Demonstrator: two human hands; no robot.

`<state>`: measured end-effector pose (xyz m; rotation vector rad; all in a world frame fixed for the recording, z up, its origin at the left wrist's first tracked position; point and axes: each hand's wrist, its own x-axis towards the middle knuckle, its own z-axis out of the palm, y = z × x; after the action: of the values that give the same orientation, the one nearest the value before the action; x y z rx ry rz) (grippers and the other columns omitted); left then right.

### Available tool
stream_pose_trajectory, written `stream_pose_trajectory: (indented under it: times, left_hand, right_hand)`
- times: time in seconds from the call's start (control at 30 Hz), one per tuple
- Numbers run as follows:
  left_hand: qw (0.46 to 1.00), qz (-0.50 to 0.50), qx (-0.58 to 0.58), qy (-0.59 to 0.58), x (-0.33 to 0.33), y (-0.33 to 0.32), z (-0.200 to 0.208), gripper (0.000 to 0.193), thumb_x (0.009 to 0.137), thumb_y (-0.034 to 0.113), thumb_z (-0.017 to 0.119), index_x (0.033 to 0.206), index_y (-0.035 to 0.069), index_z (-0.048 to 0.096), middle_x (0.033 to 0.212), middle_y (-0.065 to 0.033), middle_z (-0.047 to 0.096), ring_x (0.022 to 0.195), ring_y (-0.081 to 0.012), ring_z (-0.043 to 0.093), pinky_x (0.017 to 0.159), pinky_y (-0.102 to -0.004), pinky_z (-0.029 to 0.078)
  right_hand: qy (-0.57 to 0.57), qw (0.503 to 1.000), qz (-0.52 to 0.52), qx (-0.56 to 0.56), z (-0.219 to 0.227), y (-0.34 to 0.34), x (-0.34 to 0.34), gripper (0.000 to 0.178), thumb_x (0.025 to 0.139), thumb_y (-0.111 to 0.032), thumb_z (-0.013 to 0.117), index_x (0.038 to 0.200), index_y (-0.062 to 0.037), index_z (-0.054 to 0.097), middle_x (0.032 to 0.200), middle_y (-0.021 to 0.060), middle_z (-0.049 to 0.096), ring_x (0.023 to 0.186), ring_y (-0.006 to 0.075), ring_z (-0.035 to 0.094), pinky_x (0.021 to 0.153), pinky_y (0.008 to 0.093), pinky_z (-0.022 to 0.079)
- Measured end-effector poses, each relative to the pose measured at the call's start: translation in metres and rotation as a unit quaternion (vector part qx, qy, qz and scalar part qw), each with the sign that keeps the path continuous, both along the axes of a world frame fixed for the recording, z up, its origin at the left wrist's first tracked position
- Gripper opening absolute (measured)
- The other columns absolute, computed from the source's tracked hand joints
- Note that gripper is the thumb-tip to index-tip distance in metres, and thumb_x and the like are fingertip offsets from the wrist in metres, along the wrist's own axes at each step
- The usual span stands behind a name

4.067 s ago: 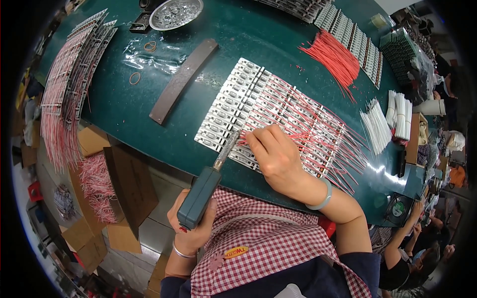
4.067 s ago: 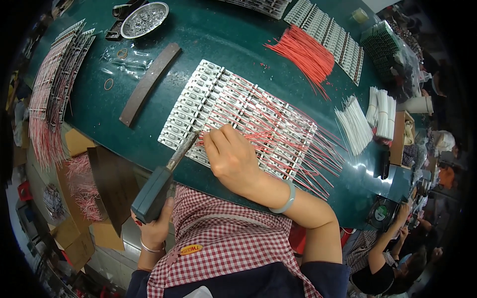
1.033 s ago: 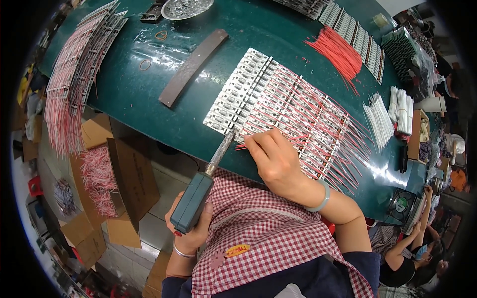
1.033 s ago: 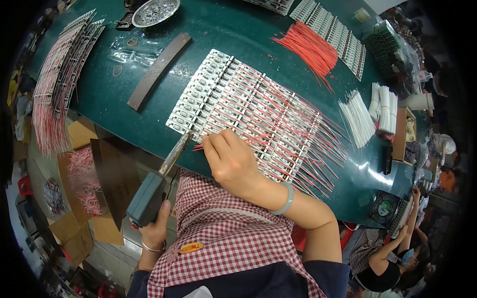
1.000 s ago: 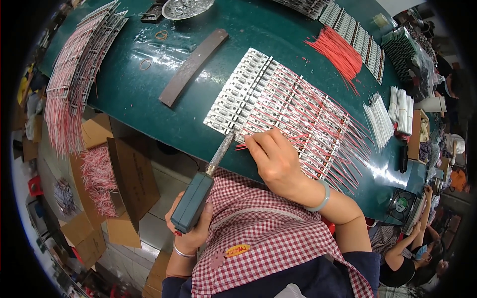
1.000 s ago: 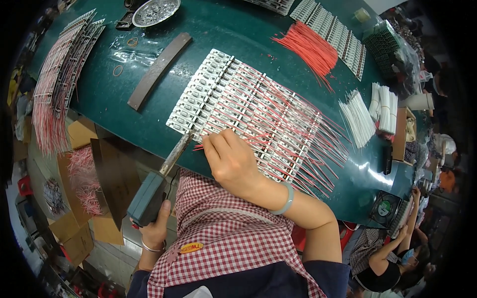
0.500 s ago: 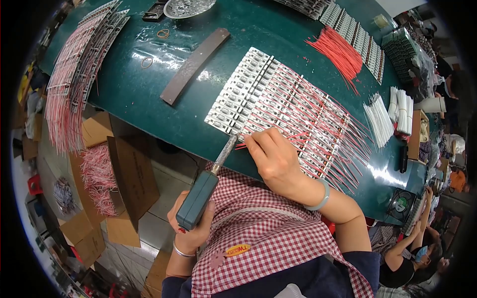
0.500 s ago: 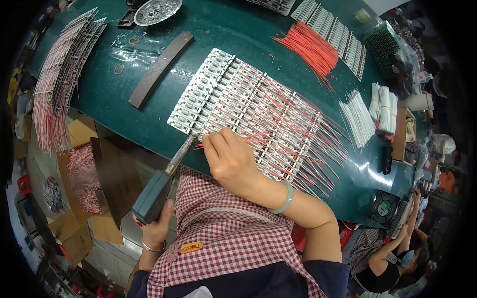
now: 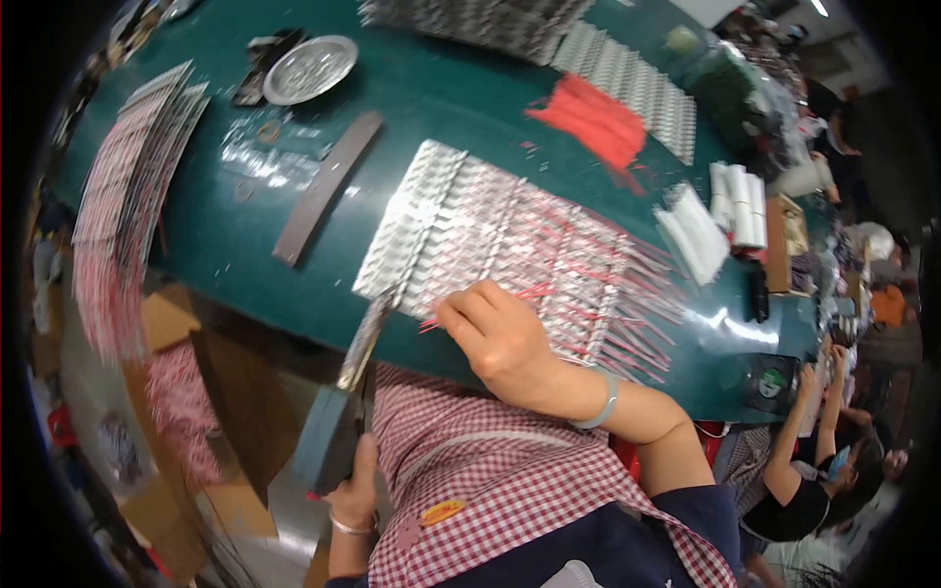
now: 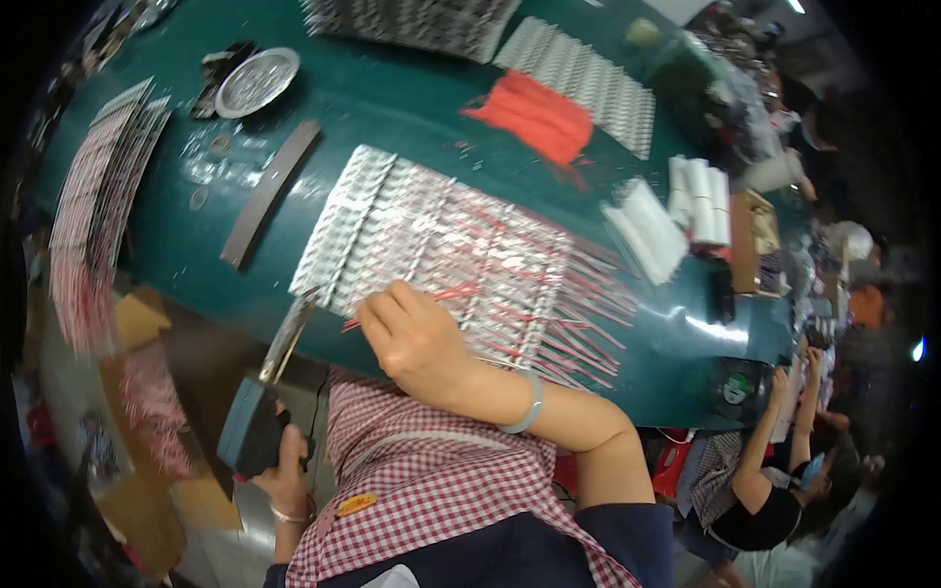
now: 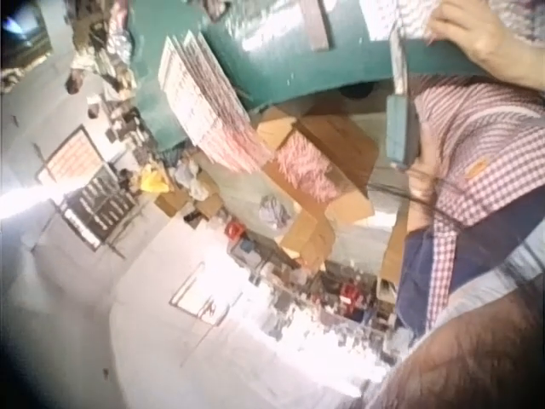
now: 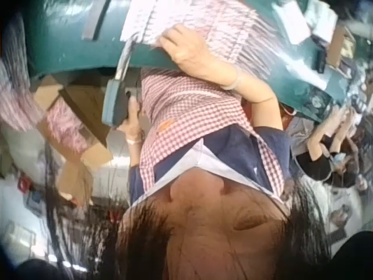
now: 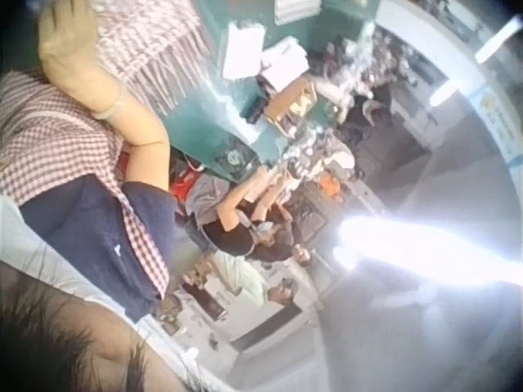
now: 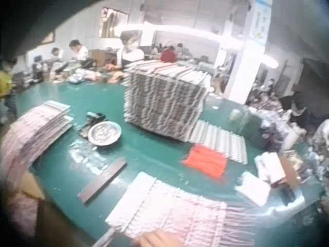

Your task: The person solders wires to electronic components and circuit boards using a soldering gun and solder wire, assembling them on an assembly line.

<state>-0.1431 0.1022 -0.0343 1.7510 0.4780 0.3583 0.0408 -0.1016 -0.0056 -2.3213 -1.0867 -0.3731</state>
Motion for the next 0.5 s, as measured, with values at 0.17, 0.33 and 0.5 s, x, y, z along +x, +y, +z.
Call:
stream_pose_trajectory:
  times: [0.17,0.33,0.5]
  left_hand:
    - [0.994,0.045,-0.096,0.001,0.021,-0.009,0.017,0.037,0.09,-0.002,0.066,0.126,-0.006,0.058,0.11,-0.0123,0.066,0.058,-0.0087,0.053,0.05,-0.0238,0.043]
    - [0.995,0.026,-0.097,-0.014,0.033,-0.013,0.017,0.039,0.09,-0.002,0.065,0.128,-0.005,0.056,0.117,-0.0142,0.065,0.057,-0.0086,0.053,0.048,-0.0231,0.042]
    - [0.992,0.058,-0.103,-0.037,0.034,-0.013,0.018,0.039,0.09,-0.002,0.065,0.128,-0.006,0.055,0.116,-0.0147,0.065,0.057,-0.0088,0.053,0.047,-0.0231,0.042]
  right_hand:
    - [-0.1,0.988,-0.115,0.02,0.015,-0.058,0.077,0.032,0.073,0.004,0.067,0.104,0.0005,0.07,0.09,0.0127,0.066,0.082,0.0295,0.062,0.068,0.0387,0.052]
    - [-0.117,0.975,-0.189,-0.03,-0.018,-0.133,0.181,0.019,0.081,-0.003,0.069,0.099,-0.003,0.072,0.094,0.0116,0.065,0.089,0.0319,0.061,0.076,0.041,0.054]
    - [-0.048,0.98,-0.188,-0.043,-0.006,-0.113,0.161,0.029,0.079,-0.017,0.078,0.104,-0.0037,0.071,0.106,0.0155,0.063,0.102,0.0333,0.057,0.085,0.0432,0.051]
